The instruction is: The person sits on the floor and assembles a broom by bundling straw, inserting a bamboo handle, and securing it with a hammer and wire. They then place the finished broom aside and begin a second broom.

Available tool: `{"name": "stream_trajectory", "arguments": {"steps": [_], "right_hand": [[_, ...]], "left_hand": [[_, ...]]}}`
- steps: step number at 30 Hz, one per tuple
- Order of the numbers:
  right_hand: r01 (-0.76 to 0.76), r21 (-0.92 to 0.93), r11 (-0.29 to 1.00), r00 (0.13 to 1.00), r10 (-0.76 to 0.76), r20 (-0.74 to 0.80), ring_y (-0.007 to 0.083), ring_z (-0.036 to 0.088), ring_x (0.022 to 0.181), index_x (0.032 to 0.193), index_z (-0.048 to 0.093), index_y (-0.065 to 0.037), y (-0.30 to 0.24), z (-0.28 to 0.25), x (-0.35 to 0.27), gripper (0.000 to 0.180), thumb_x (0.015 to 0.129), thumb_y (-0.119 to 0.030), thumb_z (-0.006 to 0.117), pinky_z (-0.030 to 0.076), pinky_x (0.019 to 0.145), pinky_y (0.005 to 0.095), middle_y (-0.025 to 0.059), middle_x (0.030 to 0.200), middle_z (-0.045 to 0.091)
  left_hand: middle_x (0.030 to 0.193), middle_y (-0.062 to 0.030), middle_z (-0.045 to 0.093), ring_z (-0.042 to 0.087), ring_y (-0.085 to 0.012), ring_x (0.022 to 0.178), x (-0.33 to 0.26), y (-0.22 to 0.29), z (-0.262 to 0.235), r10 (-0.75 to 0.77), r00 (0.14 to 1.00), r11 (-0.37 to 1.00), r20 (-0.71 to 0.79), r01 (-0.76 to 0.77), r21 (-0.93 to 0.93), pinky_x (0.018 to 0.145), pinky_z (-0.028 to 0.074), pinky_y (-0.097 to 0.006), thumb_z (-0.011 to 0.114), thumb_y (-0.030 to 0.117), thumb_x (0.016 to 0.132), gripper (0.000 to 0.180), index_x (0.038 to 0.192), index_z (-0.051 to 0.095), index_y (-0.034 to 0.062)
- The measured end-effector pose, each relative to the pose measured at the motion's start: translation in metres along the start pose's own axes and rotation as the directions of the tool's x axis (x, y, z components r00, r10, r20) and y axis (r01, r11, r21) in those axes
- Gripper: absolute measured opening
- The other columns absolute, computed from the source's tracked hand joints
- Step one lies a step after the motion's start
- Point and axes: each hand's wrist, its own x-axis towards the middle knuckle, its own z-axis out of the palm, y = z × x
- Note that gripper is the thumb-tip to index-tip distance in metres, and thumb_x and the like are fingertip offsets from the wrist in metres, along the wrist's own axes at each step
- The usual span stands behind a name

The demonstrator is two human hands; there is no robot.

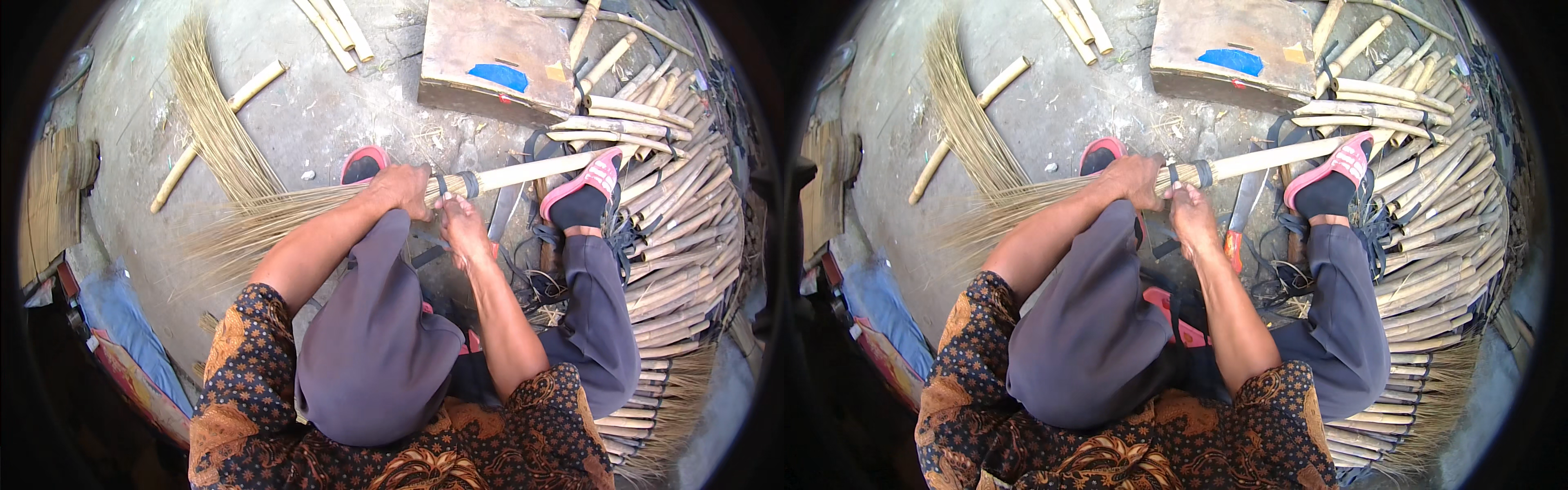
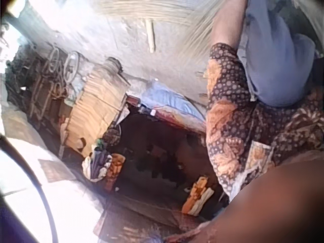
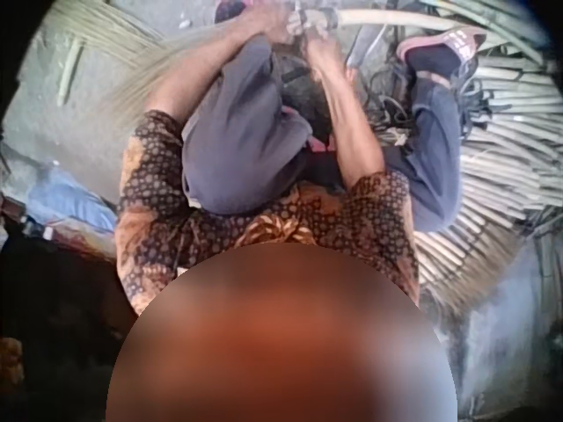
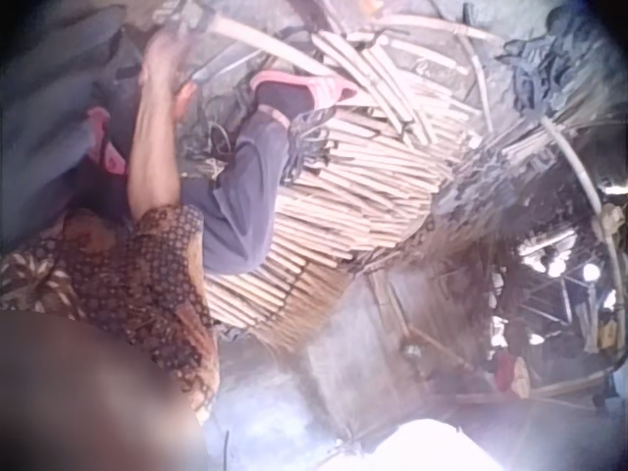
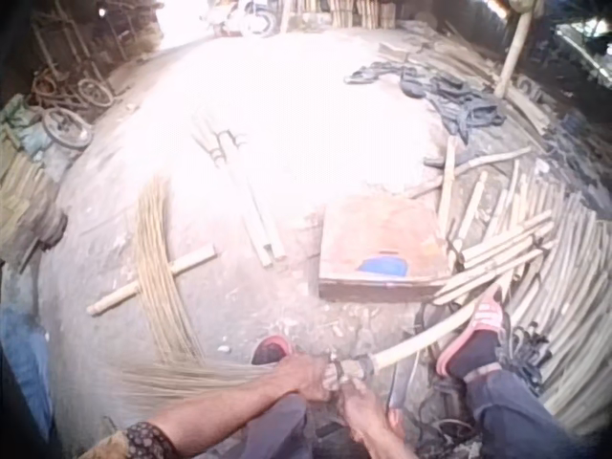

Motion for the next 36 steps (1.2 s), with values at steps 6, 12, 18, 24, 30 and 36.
{"name": "stream_trajectory", "arguments": {"steps": [6, 12, 18, 24, 30, 36], "right_hand": [[0.016, -0.001, 1.000, 1.000, -0.016, -0.009, 0.0052, 0.031, 0.047, 0.095, 0.062, -0.011, 0.023, -0.004, 0.003, 0.024, 0.110, -0.025, 0.049, 0.022, 0.043, 0.0282, -0.0067, 0.061, 0.041], [0.161, -0.199, 0.967, 0.985, -0.171, -0.036, 0.0064, 0.032, 0.047, 0.095, 0.064, -0.012, 0.026, 0.000, 0.038, 0.025, 0.110, -0.026, 0.050, 0.022, 0.041, 0.0280, -0.0062, 0.060, 0.040], [0.155, -0.079, 0.985, 0.988, -0.155, 0.006, 0.0052, 0.033, 0.049, 0.105, 0.062, -0.011, 0.022, -0.004, 0.010, 0.022, 0.111, -0.026, 0.047, 0.026, 0.042, 0.0261, -0.0063, 0.067, 0.043], [0.121, -0.069, 0.990, 0.993, -0.122, -0.005, 0.0066, 0.042, 0.068, 0.100, 0.063, -0.008, 0.026, -0.010, -0.038, 0.025, 0.111, -0.021, 0.045, 0.035, 0.059, 0.0266, -0.0041, 0.074, 0.047], [0.222, -0.246, 0.944, 0.974, -0.202, 0.102, 0.0036, 0.035, 0.052, 0.098, 0.060, -0.011, 0.053, -0.034, -0.074, 0.027, 0.113, -0.028, 0.045, 0.027, 0.047, 0.0243, -0.0086, 0.064, 0.040], [0.399, -0.413, 0.819, 0.917, -0.351, 0.189, 0.0115, 0.051, 0.068, 0.099, 0.061, -0.007, 0.086, -0.056, -0.007, 0.032, 0.112, -0.032, 0.047, 0.043, 0.062, 0.0305, -0.0006, 0.078, 0.052]], "left_hand": [[0.104, -0.0291, 0.072, 0.071, -0.0432, 0.103, 0.016, -0.024, 0.011, 0.100, 0.990, 0.992, -0.100, -0.107, -0.067, 0.090, 0.057, -0.049, 0.086, 0.043, 0.064, 0.075, 0.117, 0.065, -0.0059], [0.106, -0.0285, 0.072, 0.071, -0.0432, 0.104, 0.000, -0.011, -0.010, 0.090, 0.984, 0.996, -0.155, -0.087, 0.027, 0.089, 0.056, -0.050, 0.087, 0.050, 0.069, 0.073, 0.121, 0.067, 0.0026], [0.109, -0.0233, 0.074, 0.072, -0.0406, 0.108, -0.023, -0.004, -0.002, 0.118, 0.945, 0.992, -0.305, -0.097, 0.085, 0.093, 0.057, -0.051, 0.077, 0.054, 0.084, 0.070, 0.125, 0.061, 0.0001], [0.108, -0.0225, 0.074, 0.073, -0.0399, 0.105, -0.016, -0.006, 0.008, 0.140, 0.932, 0.969, -0.334, -0.060, 0.238, 0.088, 0.058, -0.052, 0.071, 0.056, 0.089, 0.064, 0.122, 0.063, 0.0016], [0.100, -0.0252, 0.075, 0.074, -0.0435, 0.096, -0.009, -0.015, -0.007, 0.082, 0.963, 0.996, -0.255, -0.073, 0.043, 0.086, 0.058, -0.054, 0.068, 0.058, 0.090, 0.063, 0.120, 0.067, 0.0035], [0.102, -0.0203, 0.076, 0.073, -0.0320, 0.099, -0.008, -0.023, -0.022, 0.148, 0.989, 0.930, -0.025, -0.147, -0.337, 0.087, 0.056, -0.045, 0.068, 0.068, 0.091, 0.070, 0.119, 0.072, 0.0040]]}}
